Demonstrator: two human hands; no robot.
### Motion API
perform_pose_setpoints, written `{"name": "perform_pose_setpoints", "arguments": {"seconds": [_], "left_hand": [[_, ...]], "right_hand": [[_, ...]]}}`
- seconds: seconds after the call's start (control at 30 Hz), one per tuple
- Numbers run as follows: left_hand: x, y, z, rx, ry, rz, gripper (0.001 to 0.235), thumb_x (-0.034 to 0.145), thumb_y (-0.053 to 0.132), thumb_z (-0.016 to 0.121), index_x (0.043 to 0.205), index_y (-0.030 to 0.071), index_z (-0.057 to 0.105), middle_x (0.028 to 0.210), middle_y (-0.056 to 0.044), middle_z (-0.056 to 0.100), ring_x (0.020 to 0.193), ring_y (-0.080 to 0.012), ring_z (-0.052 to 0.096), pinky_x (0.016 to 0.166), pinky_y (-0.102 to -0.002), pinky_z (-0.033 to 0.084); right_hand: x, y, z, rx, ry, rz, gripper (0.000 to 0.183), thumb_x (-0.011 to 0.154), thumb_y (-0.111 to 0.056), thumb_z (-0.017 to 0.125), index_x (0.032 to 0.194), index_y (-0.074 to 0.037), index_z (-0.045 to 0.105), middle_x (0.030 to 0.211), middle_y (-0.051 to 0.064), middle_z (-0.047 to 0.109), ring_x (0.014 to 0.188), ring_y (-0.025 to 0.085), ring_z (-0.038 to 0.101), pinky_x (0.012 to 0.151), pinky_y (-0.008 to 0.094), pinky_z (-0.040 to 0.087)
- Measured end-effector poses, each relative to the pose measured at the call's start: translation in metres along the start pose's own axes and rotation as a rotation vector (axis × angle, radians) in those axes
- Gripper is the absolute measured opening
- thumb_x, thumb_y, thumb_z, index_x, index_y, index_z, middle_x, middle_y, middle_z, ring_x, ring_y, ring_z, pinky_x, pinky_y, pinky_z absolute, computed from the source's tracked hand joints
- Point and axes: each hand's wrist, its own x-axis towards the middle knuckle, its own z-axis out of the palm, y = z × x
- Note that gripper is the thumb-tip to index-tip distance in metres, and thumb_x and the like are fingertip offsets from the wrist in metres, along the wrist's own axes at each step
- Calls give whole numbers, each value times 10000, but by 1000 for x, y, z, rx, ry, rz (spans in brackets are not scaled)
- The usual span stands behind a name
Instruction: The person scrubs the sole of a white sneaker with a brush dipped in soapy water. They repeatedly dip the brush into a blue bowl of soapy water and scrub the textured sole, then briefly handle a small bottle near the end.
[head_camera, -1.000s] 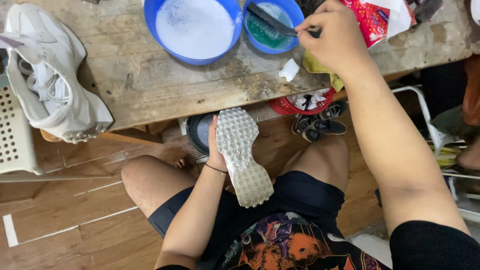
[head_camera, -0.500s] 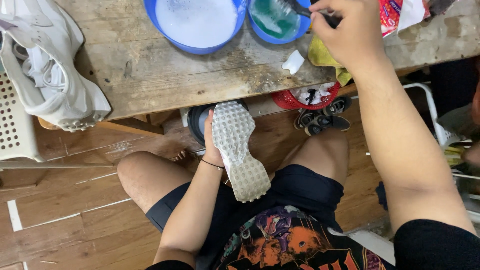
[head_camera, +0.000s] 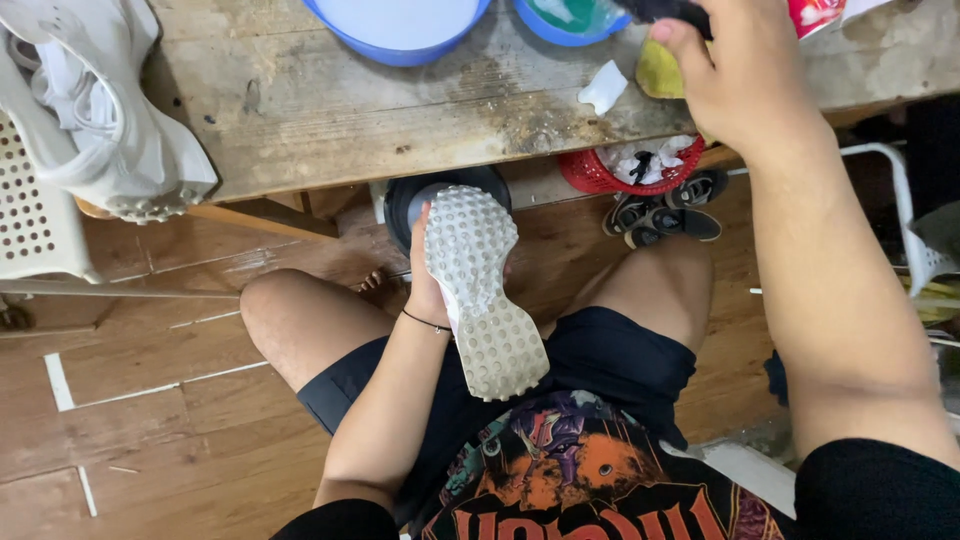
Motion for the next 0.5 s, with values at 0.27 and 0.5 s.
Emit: {"name": "perform_pose_setpoints", "arguments": {"seconds": [0.27, 0.5], "left_hand": [[-31, -51, 2, -62, 102, 34, 862, 1034, 794, 682, 1233, -29, 843, 1116, -390, 824, 864, -500, 841, 781, -552, 726], [-44, -97, 15, -96, 125, 56, 859, 1032, 795, 682, 1222, -26, 851, 1102, -395, 827, 847, -505, 844, 767, -553, 730]], "right_hand": [[-91, -60, 46, 268, -103, -205, 526, 1162, -679, 561, 1095, -190, 742, 887, -49, 662, 876, 198, 580, 1102, 448, 314], [-146, -85, 61, 410, -44, -519, 584, 1040, -829, 676, 943, -254, 707, 803, -71, 590, 784, 216, 581, 888, 486, 306]]}}
